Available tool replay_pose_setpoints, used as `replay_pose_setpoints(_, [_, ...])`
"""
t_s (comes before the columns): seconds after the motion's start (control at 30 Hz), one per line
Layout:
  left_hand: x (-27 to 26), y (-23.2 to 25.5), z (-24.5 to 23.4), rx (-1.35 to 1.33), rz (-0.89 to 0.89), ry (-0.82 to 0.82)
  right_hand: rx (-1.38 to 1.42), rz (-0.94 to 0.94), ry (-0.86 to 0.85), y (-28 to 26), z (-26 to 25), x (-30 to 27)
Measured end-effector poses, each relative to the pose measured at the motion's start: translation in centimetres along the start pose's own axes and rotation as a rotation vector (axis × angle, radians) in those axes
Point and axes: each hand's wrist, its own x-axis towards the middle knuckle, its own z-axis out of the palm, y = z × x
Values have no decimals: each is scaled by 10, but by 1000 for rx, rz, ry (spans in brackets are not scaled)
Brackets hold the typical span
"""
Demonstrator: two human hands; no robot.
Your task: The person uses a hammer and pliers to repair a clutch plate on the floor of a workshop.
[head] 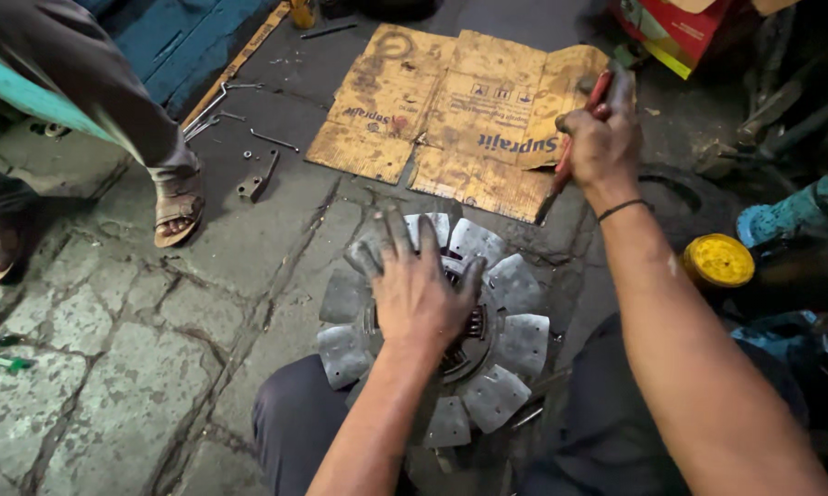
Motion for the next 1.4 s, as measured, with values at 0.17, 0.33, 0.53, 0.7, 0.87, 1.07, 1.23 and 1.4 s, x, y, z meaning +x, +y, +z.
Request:
replay_pose_setpoints(0.17, [1,7,1,-35,41,-142,331,223,85,-35,14,0])
replay_pose_setpoints(0.33, [3,7,3,-42,48,-100,620,442,38,-44,17,7])
replay_pose_setpoints(0.53, [5,6,3,-58,30,-104,642,863,131,-30,35,17])
replay_pose_setpoints(0.7, [3,3,6,-34,50,-75,519,934,149,-3,39,25])
replay_pose_setpoints(0.87, [8,5,3,-48,48,-103,248,957,151,41,55,38])
replay_pose_setpoints(1.07, [13,6,-1,-15,54,-194,422,1204,78,71,63,21])
replay_pose_setpoints(1.23, [19,6,1,-15,62,-193,507,1142,73,60,60,29])
replay_pose_setpoints(1.4, [23,6,3,12,58,-254,545,922,91,23,54,28])
